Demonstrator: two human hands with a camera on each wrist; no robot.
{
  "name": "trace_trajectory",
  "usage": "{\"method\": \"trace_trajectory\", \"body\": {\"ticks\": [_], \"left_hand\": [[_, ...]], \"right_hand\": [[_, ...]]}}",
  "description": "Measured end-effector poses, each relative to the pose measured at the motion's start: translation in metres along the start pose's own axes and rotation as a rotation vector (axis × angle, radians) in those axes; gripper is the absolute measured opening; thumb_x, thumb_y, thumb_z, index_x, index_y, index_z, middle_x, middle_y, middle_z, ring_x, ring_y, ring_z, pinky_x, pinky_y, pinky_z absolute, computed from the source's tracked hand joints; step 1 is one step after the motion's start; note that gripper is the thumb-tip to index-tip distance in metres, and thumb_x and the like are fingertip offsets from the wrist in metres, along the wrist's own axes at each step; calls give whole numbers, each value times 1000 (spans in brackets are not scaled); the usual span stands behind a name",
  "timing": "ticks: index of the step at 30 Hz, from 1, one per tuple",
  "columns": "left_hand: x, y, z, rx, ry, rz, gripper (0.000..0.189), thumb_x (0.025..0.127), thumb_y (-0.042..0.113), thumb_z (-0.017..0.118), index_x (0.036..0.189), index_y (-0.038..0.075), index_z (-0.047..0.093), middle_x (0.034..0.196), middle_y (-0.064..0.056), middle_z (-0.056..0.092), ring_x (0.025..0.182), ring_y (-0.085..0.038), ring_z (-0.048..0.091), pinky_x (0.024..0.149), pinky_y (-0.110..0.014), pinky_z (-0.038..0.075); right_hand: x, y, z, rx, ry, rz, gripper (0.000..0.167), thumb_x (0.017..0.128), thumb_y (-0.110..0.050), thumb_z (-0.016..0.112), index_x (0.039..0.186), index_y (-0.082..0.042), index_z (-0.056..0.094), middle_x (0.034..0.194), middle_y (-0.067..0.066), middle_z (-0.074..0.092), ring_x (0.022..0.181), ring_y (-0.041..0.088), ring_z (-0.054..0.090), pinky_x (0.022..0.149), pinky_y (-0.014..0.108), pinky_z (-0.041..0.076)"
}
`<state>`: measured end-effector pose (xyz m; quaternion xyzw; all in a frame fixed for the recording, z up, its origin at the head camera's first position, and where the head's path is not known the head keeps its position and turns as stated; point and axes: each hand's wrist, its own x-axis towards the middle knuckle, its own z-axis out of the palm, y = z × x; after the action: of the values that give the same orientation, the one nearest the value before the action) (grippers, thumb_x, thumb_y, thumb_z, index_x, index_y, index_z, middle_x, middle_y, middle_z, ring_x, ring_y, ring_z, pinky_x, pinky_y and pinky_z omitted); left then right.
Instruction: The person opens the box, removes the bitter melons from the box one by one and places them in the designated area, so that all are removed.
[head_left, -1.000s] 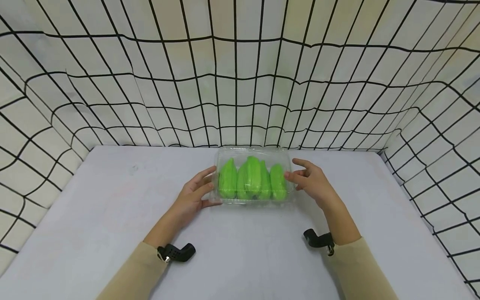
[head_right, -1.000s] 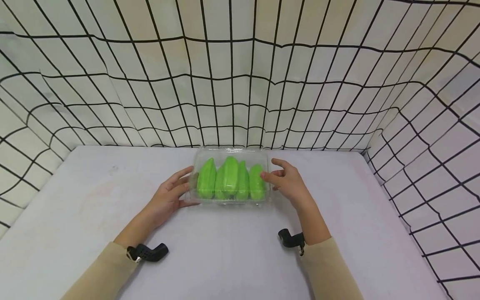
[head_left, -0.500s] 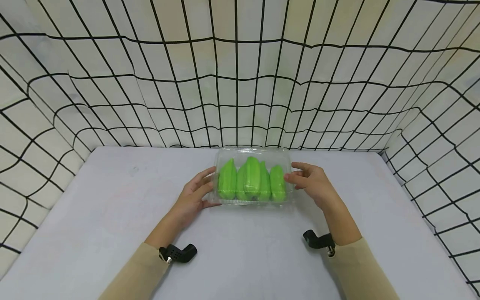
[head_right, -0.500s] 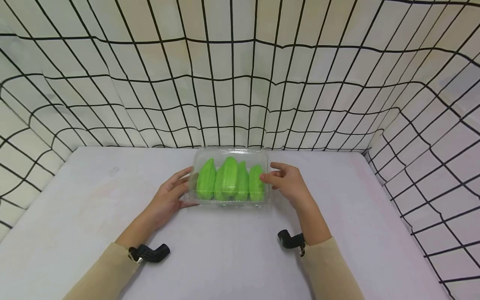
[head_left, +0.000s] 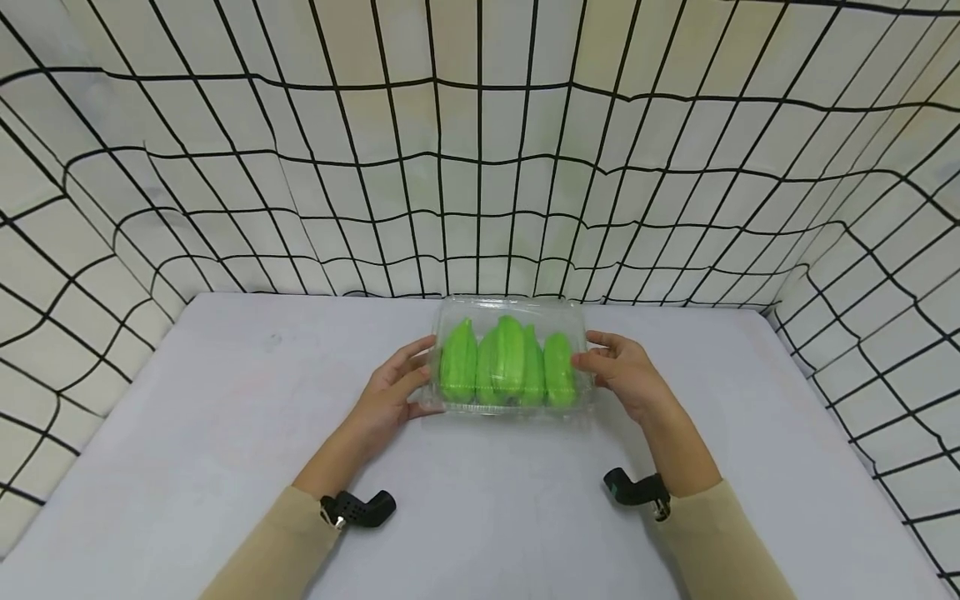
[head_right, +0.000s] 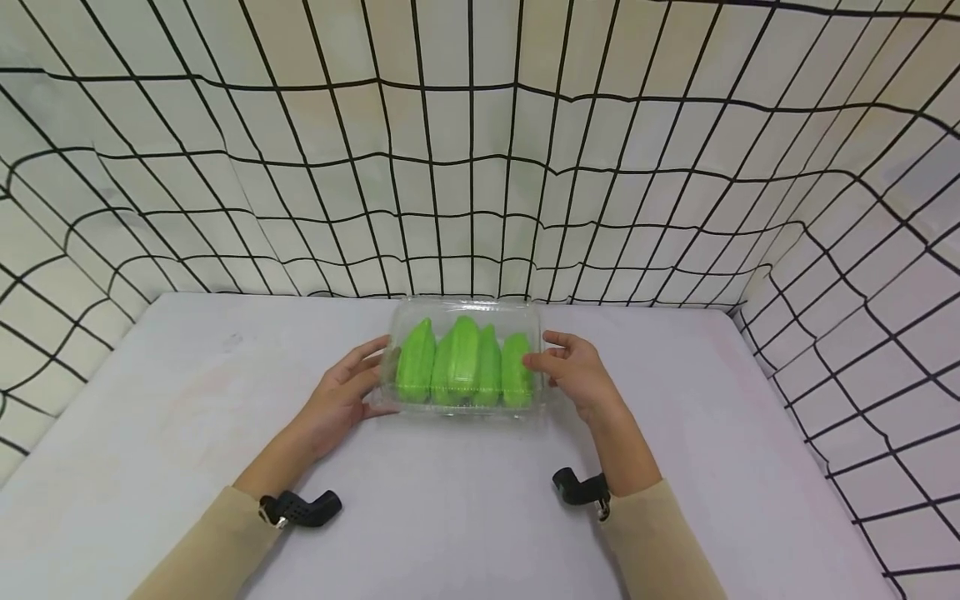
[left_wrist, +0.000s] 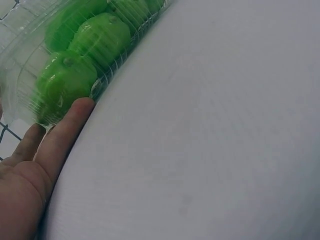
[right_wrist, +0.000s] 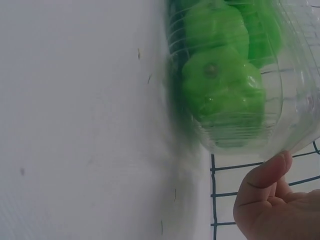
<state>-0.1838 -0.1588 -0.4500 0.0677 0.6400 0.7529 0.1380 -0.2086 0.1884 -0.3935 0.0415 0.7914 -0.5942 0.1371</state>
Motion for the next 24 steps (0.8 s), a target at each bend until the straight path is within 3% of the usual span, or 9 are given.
{"method": "trace_trajectory", "body": {"ticks": [8,13,16,19,24], "left_hand": [[-1,-1,-1,25,-8,4,49,106,23,50,153,25,37,155,-11,36,119,-23,59,86,-41,61],[0,-1,0,-11,-9,-5,49,106,17,47,153,23,37,154,-12,36,122,-24,56,87,-44,60],[0,-2,0,-22,-12,0,49,106,15,45,154,23,37,154,-13,36,123,-26,55,87,-46,60],[-1,-1,1,-16,-8,3,48,106,15,45,153,24,37,154,-12,36,123,-26,56,88,-45,60],[-1,-1,0,13,4,5,48,106,21,49,152,28,39,152,-9,40,120,-24,59,87,-42,60]], "right_hand": [[-4,0,-3,-79,-14,13,65,90,-25,69,143,3,43,109,6,57,76,15,46,69,26,45],[-5,1,-4,-138,-4,-5,47,91,-33,68,120,3,60,79,3,50,66,16,41,61,26,36],[-6,2,-4,-173,2,-19,43,92,-38,68,110,2,65,69,1,47,64,16,42,57,25,35],[-7,1,-4,-169,-1,-17,45,92,-38,68,112,2,66,76,2,54,69,17,51,60,25,46],[-8,-1,-4,-145,-10,-26,48,93,-36,68,117,5,63,107,12,64,85,21,61,77,30,59]]}}
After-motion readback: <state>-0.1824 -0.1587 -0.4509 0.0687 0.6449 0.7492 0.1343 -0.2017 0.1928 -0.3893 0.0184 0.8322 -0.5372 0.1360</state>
